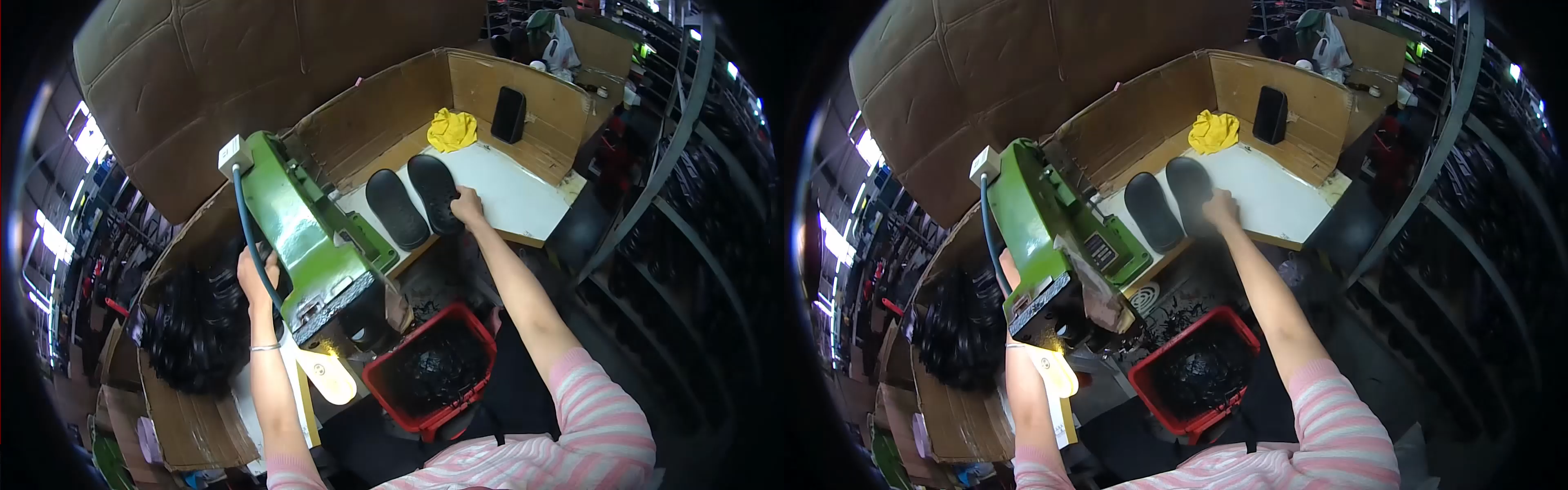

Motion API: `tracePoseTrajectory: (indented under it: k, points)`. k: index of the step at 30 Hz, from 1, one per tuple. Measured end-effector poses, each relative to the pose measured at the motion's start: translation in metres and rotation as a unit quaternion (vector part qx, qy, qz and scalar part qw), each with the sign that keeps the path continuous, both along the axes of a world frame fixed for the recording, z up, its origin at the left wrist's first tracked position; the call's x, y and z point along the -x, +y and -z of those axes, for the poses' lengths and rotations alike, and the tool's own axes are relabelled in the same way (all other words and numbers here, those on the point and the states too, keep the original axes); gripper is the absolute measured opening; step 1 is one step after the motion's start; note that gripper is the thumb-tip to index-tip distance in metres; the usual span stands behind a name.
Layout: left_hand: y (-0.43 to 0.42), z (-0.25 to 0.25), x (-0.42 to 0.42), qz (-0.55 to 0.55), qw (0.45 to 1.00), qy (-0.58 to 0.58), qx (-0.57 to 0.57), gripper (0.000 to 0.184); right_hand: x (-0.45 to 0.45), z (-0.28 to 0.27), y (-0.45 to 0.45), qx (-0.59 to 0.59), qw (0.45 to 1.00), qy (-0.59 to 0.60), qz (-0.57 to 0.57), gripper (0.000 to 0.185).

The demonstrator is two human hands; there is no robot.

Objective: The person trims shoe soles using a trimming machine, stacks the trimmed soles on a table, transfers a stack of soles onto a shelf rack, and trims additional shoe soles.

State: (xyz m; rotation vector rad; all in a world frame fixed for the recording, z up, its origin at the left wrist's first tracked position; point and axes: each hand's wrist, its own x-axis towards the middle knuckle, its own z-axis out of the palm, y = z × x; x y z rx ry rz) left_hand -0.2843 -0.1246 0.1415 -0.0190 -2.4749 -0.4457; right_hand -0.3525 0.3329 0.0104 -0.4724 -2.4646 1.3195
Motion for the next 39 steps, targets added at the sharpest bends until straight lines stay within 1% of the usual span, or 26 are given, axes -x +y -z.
tracePoseTrajectory:
  k: [1, 3, 5, 6, 7, 8, 9, 10, 11, 12, 13, 15, 17, 18, 19, 20, 23, 25, 27, 29, 31, 32, 33, 35, 37, 39]
  points:
    - [-0.005, 0.003, -0.009, 0.034, 0.996, 0.052, -0.064, 0.027, -0.010, -0.011, -0.003, -0.040, 0.998, -0.037, 0.004, 0.053]
    - [0.004, -0.033, -0.053, 0.016, 0.985, 0.116, -0.123, 0.026, -0.021, -0.007, -0.009, -0.082, 0.994, -0.077, 0.003, 0.050]
    - [0.012, -0.067, -0.125, -0.007, 0.977, 0.152, -0.151, 0.026, -0.032, 0.022, -0.014, -0.046, 0.987, 0.114, 0.108, 0.047]
    - [0.001, -0.063, -0.163, 0.007, 0.953, 0.160, -0.257, 0.028, -0.043, 0.037, -0.012, -0.039, 0.976, 0.189, 0.104, 0.044]
    - [-0.006, -0.061, -0.209, -0.019, 0.936, 0.149, -0.318, 0.031, -0.066, 0.035, -0.017, 0.005, 0.976, 0.205, 0.077, 0.042]
    - [-0.022, -0.042, -0.249, -0.015, 0.927, 0.216, -0.305, 0.033, -0.100, 0.024, -0.031, 0.122, 0.966, 0.224, 0.033, 0.039]
    - [-0.018, -0.042, -0.292, 0.037, 0.929, 0.191, -0.314, 0.040, -0.127, 0.033, -0.042, 0.145, 0.964, 0.219, -0.038, 0.037]
    - [-0.053, -0.003, -0.337, 0.102, 0.925, 0.186, -0.315, 0.048, -0.167, 0.018, -0.060, 0.237, 0.946, 0.166, -0.148, 0.037]
    - [-0.025, -0.002, -0.362, 0.092, 0.921, 0.142, -0.350, 0.049, -0.200, 0.010, -0.078, 0.349, 0.904, 0.092, -0.230, 0.045]
    - [-0.002, 0.008, -0.374, 0.059, 0.925, 0.084, -0.366, 0.054, -0.233, 0.003, -0.095, 0.468, 0.833, 0.041, -0.294, 0.058]
    - [0.036, 0.005, -0.369, -0.027, 0.919, 0.051, -0.390, 0.041, -0.265, -0.010, -0.109, 0.531, 0.787, -0.020, -0.312, 0.070]
    - [0.061, 0.036, -0.371, 0.047, 0.867, -0.091, -0.488, 0.034, -0.299, 0.032, -0.123, 0.652, 0.689, -0.030, -0.314, 0.074]
    - [0.089, 0.060, -0.360, 0.114, 0.802, -0.096, -0.578, 0.029, -0.306, 0.002, -0.123, 0.430, 0.852, 0.102, -0.281, 0.077]
    - [0.104, 0.064, -0.351, 0.130, 0.754, -0.074, -0.639, 0.032, -0.304, -0.019, -0.113, 0.497, 0.826, 0.071, -0.256, 0.077]
    - [0.113, 0.073, -0.342, 0.156, 0.731, -0.080, -0.659, 0.035, -0.297, -0.016, -0.105, 0.443, 0.853, 0.176, -0.212, 0.082]
    - [0.124, 0.079, -0.330, 0.181, 0.724, -0.081, -0.661, 0.037, -0.291, -0.030, -0.097, 0.417, 0.861, 0.201, -0.210, 0.084]
    - [0.141, 0.085, -0.291, 0.242, 0.781, -0.041, -0.574, 0.038, -0.276, -0.050, -0.082, 0.333, 0.886, 0.252, -0.202, 0.088]
    - [0.145, 0.077, -0.273, 0.229, 0.742, -0.030, -0.629, 0.033, -0.268, -0.052, -0.077, 0.276, 0.898, 0.281, -0.198, 0.089]
    - [0.138, 0.075, -0.267, 0.229, 0.759, -0.009, -0.610, 0.032, -0.266, -0.044, -0.078, 0.287, 0.900, 0.270, -0.187, 0.091]
    - [0.128, 0.079, -0.269, 0.229, 0.780, -0.055, -0.580, 0.035, -0.265, -0.030, -0.084, 0.252, 0.910, 0.284, -0.170, 0.088]
    - [0.117, 0.085, -0.273, 0.215, 0.777, -0.015, -0.592, 0.039, -0.268, -0.017, -0.093, 0.224, 0.922, 0.279, -0.149, 0.084]
    - [0.107, 0.087, -0.275, 0.223, 0.781, -0.009, -0.583, 0.039, -0.271, -0.012, -0.098, 0.157, 0.935, 0.288, -0.133, 0.078]
    - [0.096, 0.089, -0.278, 0.232, 0.786, -0.005, -0.574, 0.038, -0.273, -0.007, -0.104, 0.156, 0.934, 0.290, -0.139, 0.070]
    - [0.078, 0.099, -0.283, 0.229, 0.787, 0.006, -0.572, 0.035, -0.283, -0.032, -0.130, 0.197, 0.946, 0.225, -0.128, 0.055]
    - [0.062, 0.108, -0.288, 0.234, 0.778, 0.020, -0.583, 0.033, -0.282, -0.031, -0.147, 0.289, 0.899, 0.286, -0.161, 0.034]
    - [0.047, 0.121, -0.291, 0.235, 0.762, 0.024, -0.603, 0.033, -0.283, -0.028, -0.161, 0.356, 0.869, 0.306, -0.155, 0.030]
